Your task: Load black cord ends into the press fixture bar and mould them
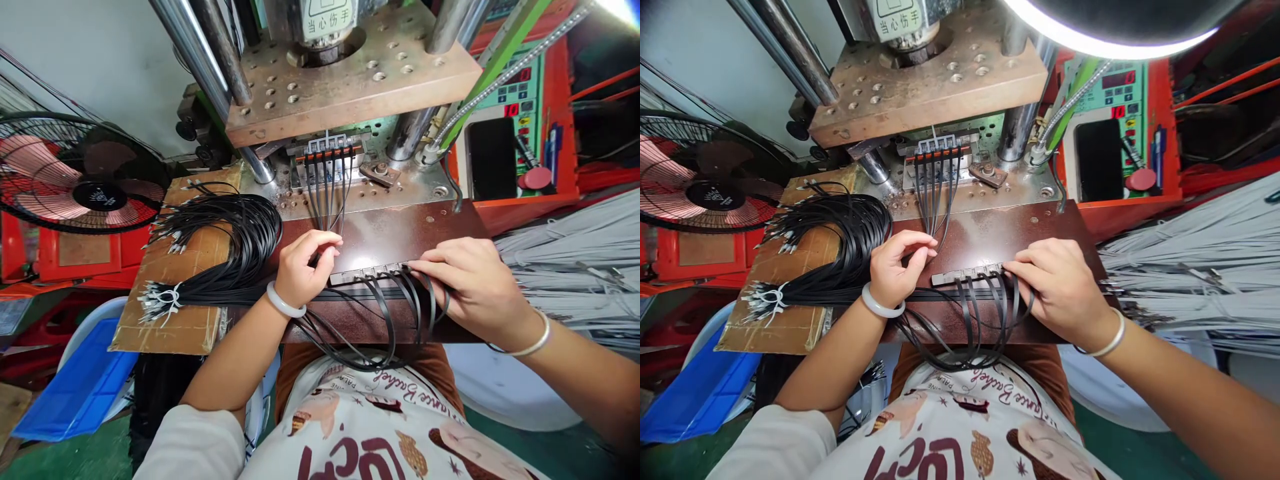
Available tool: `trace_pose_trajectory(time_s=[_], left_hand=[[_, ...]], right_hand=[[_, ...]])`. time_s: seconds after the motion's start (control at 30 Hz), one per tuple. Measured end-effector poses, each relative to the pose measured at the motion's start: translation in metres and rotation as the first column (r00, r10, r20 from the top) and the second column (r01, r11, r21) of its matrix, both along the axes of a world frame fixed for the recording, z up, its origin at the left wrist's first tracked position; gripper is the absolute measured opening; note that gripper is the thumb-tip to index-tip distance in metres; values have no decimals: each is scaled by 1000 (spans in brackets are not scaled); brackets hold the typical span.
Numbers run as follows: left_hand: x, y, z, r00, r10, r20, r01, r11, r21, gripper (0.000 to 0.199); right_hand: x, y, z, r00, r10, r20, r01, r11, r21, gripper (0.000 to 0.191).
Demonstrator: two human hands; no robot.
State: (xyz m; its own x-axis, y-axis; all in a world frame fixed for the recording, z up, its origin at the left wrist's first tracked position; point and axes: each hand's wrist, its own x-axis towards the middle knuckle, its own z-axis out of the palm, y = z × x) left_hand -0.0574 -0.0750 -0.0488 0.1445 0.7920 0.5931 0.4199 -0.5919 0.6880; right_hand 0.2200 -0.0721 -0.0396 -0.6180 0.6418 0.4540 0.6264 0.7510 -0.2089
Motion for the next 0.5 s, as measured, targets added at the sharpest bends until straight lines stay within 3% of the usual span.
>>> trace_pose_trajectory(time_s=[0.23, 0.5], left_hand=[[0, 1, 1, 999, 1, -39, -1, 1000, 17, 14], [-1, 2, 4, 998, -3, -63, 5, 999, 33, 15]], right_hand=[[-9, -2, -1, 979, -40, -200, 21, 995, -94, 10], [-8, 0, -7, 992, 4, -128, -13, 997, -72, 13]])
